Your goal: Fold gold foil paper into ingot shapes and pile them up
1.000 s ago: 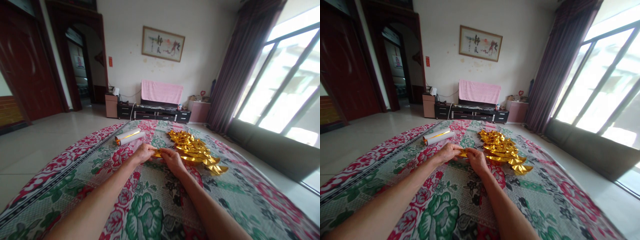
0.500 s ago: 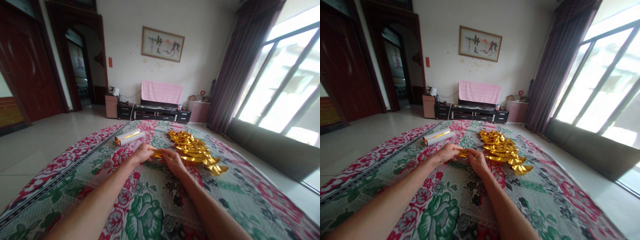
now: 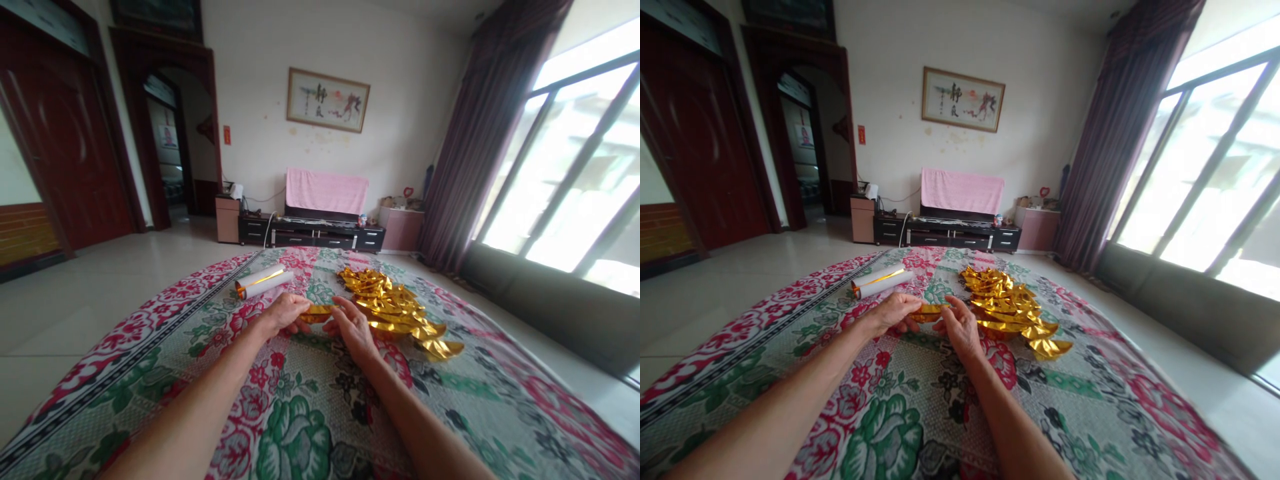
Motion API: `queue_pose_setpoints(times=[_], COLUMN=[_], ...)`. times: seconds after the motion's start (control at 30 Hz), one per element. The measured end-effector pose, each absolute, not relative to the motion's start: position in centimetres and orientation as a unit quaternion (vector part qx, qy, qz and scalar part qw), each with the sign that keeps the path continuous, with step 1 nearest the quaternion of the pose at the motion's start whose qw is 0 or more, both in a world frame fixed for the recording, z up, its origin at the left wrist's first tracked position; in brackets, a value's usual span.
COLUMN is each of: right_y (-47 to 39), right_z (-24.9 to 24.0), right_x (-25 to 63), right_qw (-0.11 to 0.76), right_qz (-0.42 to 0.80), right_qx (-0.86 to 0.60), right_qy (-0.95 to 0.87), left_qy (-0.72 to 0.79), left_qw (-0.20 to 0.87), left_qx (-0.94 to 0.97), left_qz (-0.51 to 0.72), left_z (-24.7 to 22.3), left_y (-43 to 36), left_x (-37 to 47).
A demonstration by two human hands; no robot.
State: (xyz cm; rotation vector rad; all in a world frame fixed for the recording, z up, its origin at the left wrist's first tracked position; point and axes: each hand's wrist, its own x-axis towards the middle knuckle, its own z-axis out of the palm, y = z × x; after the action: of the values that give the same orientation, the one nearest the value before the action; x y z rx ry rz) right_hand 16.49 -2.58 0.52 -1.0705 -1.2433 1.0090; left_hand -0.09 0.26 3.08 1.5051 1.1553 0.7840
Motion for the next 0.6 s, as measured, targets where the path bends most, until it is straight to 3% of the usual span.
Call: queue_pose_setpoints(times=[0.23,0.6], right_y=[-2.38,-2.14], right_z=[0.29,0.05], right_x=[16.51,16.29], right_qw=[0.554,0.579], right_qz=[0.417,0.434], right_qx=[-0.475,-0.456], right_qy=[-0.542,-0.519], left_qy=[0.499,0.459], left_qw=[0.45,0.505], left_qx=[0.67,0.593], left_qz=[0.316,0.428], left_z=[2.96,2.75], left_y=[0.27,0.78], left_x=[-0.06,-0.09])
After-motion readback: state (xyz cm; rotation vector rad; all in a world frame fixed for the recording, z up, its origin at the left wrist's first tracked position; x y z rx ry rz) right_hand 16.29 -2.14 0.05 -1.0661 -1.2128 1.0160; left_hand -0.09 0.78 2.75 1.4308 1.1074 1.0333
